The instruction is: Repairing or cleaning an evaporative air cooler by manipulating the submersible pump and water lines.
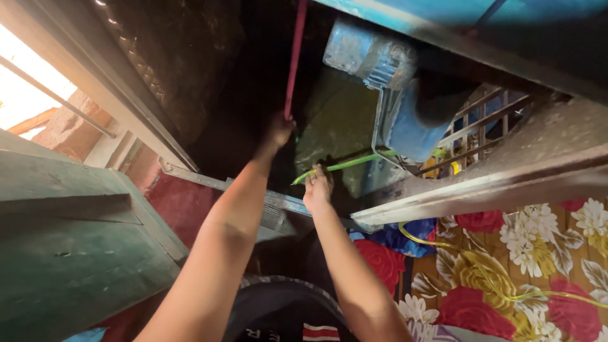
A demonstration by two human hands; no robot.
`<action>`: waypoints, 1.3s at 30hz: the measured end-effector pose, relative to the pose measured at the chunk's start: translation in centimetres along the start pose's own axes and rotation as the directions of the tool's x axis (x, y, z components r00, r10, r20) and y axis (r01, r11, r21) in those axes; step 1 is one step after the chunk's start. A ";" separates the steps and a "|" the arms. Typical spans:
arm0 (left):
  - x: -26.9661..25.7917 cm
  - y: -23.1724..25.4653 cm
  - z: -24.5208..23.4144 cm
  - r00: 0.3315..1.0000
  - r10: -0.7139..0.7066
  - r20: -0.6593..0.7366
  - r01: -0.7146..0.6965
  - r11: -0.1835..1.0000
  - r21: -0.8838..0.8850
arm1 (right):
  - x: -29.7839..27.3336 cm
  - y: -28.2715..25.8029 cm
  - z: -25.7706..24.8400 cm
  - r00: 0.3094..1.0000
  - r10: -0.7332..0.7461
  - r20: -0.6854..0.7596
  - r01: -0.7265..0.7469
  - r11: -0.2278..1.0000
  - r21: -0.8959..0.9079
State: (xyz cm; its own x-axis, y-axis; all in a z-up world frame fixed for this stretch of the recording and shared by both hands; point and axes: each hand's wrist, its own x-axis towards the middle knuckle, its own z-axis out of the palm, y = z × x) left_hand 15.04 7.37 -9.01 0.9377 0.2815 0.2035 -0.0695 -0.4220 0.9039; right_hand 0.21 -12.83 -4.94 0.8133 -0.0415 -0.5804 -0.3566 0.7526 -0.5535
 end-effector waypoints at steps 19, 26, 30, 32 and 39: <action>-12.6 18.6 -6.6 0.968 -0.151 -0.200 0.194 0.957 0.215 | 5.3 0.3 -3.3 0.972 0.172 -0.159 -0.197 0.968 -0.155; -13.0 17.2 -6.2 0.962 -0.149 -0.229 0.200 0.955 0.218 | 7.8 -0.3 -5.5 0.913 0.308 -0.266 -0.361 0.915 -0.180; -12.6 16.2 -6.1 0.961 -0.111 -0.254 0.179 0.948 0.264 | 9.8 -0.7 -6.5 0.917 0.260 -0.301 -0.329 0.922 -0.206; -12.9 16.1 -6.2 0.957 -0.118 -0.264 0.185 0.951 0.247 | 9.0 -1.9 -6.0 0.905 0.239 -0.351 -0.337 0.907 -0.252; -12.2 14.9 -5.5 0.957 -0.184 -0.226 0.233 0.949 0.213 | 7.4 -5.1 -5.2 0.918 0.148 -0.369 -0.271 0.912 -0.307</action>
State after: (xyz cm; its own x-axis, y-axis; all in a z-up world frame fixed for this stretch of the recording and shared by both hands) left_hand 0.69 2.37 4.02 0.8328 0.5418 0.1137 0.2248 -0.5185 0.8250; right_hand 5.67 -20.45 -9.55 0.5240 -0.1686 -0.8349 -0.6869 0.4958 -0.5313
